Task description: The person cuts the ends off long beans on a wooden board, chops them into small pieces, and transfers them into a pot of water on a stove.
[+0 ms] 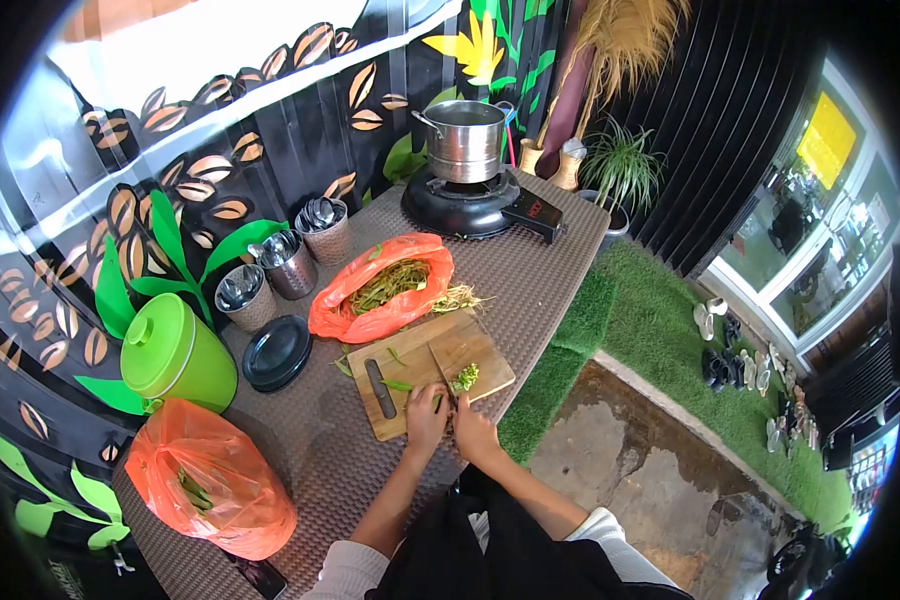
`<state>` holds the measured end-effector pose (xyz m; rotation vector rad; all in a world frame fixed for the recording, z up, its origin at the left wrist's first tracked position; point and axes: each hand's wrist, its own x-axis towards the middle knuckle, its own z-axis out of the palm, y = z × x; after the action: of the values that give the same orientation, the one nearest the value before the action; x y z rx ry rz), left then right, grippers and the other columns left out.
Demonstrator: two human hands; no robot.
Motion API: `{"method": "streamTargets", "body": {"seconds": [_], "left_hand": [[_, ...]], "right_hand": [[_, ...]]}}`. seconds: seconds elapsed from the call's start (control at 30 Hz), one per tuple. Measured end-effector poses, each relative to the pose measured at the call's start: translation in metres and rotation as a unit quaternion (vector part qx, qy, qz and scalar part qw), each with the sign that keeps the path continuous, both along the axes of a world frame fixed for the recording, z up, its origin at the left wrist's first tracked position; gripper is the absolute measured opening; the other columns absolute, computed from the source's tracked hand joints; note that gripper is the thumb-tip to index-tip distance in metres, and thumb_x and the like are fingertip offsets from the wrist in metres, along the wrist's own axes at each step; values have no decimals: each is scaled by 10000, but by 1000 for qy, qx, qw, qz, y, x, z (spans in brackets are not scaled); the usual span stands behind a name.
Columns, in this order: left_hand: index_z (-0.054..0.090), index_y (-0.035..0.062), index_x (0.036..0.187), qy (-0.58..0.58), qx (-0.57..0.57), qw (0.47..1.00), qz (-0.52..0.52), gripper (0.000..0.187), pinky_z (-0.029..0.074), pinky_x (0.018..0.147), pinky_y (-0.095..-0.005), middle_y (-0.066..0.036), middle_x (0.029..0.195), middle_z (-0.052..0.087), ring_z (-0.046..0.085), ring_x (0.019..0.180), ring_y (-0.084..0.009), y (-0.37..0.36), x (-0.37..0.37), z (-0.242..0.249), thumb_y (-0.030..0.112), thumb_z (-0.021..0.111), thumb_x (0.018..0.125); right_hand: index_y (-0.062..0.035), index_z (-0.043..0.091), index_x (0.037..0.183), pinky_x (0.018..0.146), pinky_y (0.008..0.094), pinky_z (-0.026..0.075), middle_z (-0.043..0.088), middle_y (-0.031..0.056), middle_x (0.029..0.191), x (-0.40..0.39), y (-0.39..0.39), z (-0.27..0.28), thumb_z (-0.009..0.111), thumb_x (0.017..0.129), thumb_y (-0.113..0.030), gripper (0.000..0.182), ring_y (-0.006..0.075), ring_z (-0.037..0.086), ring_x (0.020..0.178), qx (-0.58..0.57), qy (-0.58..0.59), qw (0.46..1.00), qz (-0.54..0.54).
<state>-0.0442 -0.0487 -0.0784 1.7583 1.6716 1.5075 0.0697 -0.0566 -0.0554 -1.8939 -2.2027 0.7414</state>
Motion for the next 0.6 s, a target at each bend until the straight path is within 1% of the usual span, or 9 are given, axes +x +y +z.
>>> {"method": "streamTargets", "body": {"seconds": [0.13, 0.2, 0.33, 0.4, 0.43, 0.5, 0.6], "left_hand": [[618, 17, 921, 47, 16, 999, 6, 125, 467, 747, -397, -120, 849, 646, 583, 852, -313, -3, -3, -4, 26, 611, 796], [626, 28, 935, 25, -10, 1000, 9, 122, 464, 753, -404, -125, 875, 650, 582, 861, -312, -3, -4, -6, 34, 592, 817], [631, 22, 941, 4, -37, 999, -17, 139, 476, 744, -389, -140, 869, 649, 598, 846, -307, 7, -8, -11, -1, 588, 811], [627, -15, 942, -35, -50, 997, -57, 171, 501, 731, -348, -142, 897, 662, 629, 826, -279, 17, -9, -18, -56, 611, 777], [627, -15, 942, -36, -50, 996, -59, 171, 501, 731, -348, -142, 897, 662, 629, 826, -279, 21, -9, -24, -56, 611, 777], [620, -30, 934, -137, -59, 985, -81, 176, 522, 708, -310, -148, 863, 651, 648, 796, -239, 26, -8, -29, -89, 613, 768], [618, -31, 934, -109, -63, 990, -65, 187, 533, 703, -290, -142, 836, 636, 655, 777, -215, 23, -10, -24, -107, 615, 763]], "right_hand": [[-19, 362, 1212, 655, 538, 510, 642, 242, 735, 4, 7, -2, 439, 932, -263, 379, 434, 644, 722, 11, -6, 1000, -8], [-21, 371, 1185, 642, 539, 509, 644, 238, 737, 6, 6, 2, 440, 936, -269, 358, 431, 643, 716, 27, -4, 1000, -12], [-18, 382, 1137, 649, 548, 503, 638, 258, 753, 11, 9, 9, 434, 944, -281, 330, 446, 635, 718, 26, 5, 1000, -10], [-12, 384, 1100, 655, 558, 496, 629, 285, 771, 15, 11, 10, 429, 950, -290, 319, 468, 624, 727, 18, 18, 1000, 8], [-12, 384, 1100, 655, 558, 496, 629, 285, 771, 17, 12, 11, 429, 950, -290, 319, 468, 624, 727, 18, 17, 1000, 7], [-9, 382, 1087, 657, 564, 492, 622, 303, 787, 18, 14, 11, 431, 950, -292, 318, 485, 617, 740, 8, 27, 1000, 12], [-8, 381, 1092, 661, 565, 493, 624, 304, 800, 13, 6, 10, 431, 950, -285, 315, 483, 620, 761, 6, 41, 999, 2]]}}
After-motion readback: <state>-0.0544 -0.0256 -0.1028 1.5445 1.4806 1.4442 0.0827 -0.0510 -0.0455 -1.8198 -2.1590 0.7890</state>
